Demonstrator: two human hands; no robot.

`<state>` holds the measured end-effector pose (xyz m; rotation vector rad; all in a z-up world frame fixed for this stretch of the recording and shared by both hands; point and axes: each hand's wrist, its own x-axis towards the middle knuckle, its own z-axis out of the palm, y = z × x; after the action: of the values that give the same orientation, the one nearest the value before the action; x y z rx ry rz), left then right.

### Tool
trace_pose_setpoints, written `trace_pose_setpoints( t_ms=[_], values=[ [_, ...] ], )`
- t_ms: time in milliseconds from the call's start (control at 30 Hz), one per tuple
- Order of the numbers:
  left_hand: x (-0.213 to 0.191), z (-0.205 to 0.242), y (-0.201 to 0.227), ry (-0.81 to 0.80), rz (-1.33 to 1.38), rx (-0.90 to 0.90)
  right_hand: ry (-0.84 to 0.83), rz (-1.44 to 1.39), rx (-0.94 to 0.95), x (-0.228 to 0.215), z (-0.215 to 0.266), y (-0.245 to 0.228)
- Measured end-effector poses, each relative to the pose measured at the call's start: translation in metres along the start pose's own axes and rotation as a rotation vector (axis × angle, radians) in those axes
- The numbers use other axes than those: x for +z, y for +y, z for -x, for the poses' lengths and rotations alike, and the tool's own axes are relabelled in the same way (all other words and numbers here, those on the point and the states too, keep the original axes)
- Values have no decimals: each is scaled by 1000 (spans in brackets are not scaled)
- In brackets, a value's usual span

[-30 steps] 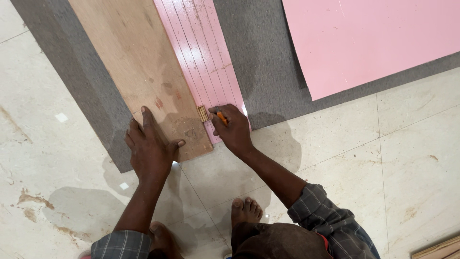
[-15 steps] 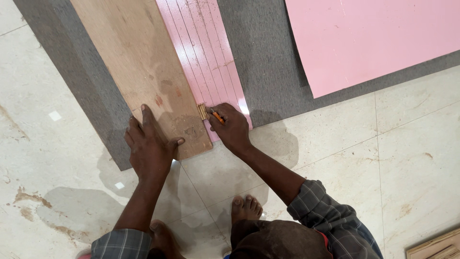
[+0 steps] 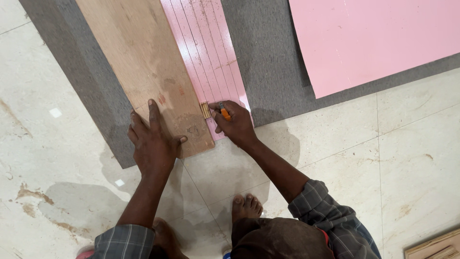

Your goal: The person uses a utility knife and a wooden straightedge to cut a long strip from a pink foam sheet. They hold the straightedge in place with their left hand and cut along its edge with their right hand, moving along the length of the material.

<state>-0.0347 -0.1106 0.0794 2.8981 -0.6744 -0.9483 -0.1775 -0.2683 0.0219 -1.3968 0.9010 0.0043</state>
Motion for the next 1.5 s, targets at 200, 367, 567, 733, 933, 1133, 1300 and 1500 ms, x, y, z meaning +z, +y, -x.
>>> trace_pose_setpoints(
  t_ms=[200,367,567,733,933,1133,1300,1500],
  values=[
    [-1,-3,0,-19,-18,-8,39,38,-25,6,-3,0],
    [-6,-5,2,-28,-20,19,45,39,-39,7,-2,-4],
    [-14,-20,10,-9,-270,407,22,110,67,4,-4,-15],
    [-20,-25,20,-137,-383,435,12,228,104,5,-3,-18],
    [-25,-25,25,-132,-401,447,102,-76,205,-7,-11,-16],
    [-24,-27,25,-140,-425,445,176,-93,156,-25,-19,-16],
    [-24,-27,23,-138,-429,447,137,-40,155,-23,-19,-16],
    [-25,-29,24,-158,-448,434,70,112,5,-20,-22,-17]
  ],
)
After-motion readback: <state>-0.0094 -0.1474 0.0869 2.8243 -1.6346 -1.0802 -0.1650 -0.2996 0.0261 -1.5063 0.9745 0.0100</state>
